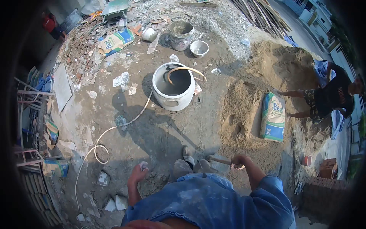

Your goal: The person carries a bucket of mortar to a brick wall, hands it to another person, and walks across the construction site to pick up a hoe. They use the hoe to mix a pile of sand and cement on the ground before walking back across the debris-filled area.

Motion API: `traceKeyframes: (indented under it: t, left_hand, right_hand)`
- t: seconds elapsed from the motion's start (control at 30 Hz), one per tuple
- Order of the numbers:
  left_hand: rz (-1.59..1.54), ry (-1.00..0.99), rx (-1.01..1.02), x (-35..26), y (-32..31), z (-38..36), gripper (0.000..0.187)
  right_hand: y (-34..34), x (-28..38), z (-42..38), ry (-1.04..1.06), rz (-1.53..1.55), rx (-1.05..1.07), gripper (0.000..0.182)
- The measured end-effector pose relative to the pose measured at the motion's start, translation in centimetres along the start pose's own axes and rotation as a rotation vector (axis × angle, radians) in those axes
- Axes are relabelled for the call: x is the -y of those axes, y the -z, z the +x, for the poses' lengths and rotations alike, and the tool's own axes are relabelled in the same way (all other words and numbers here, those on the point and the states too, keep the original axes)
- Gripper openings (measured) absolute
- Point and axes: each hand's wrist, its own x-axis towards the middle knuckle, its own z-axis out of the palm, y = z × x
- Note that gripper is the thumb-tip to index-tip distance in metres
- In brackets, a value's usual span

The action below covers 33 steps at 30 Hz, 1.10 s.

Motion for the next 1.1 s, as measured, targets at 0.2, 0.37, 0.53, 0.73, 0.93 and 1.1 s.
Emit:
traceKeyframes:
  t: [0.2, 0.37, 0.53, 0.73, 0.93, 1.1]
  left_hand:
    - [-0.007, 0.019, 0.111, -4.8, 3.4, 10.6, 0.032]
    - [0.052, -0.056, 0.231, -8.7, 2.3, 17.0, 0.034]
    - [0.085, -0.021, 0.322, -12.6, 0.5, 22.5, 0.035]
    - [0.066, 0.066, 0.317, -18.6, -0.1, 29.3, 0.032]
    - [-0.029, -0.055, 0.348, -28.9, -1.6, 39.4, 0.031]
    - [-0.100, -0.263, 0.417, -39.8, -4.3, 49.3, 0.030]
  right_hand:
    - [4.0, 1.8, -7.6, 0.226, 0.100, -0.209, 0.013]
    - [7.1, 2.8, -9.0, 0.343, 0.216, -0.339, 0.014]
    - [13.1, 6.1, -8.0, 0.392, 0.284, -0.449, 0.016]
    - [21.8, 12.3, -8.8, 0.431, 0.185, -0.646, 0.033]
    - [31.9, 14.4, -10.3, 0.565, 0.702, -0.201, 0.013]
    - [40.0, 16.8, -12.9, 0.488, 0.874, -0.055, 0.010]
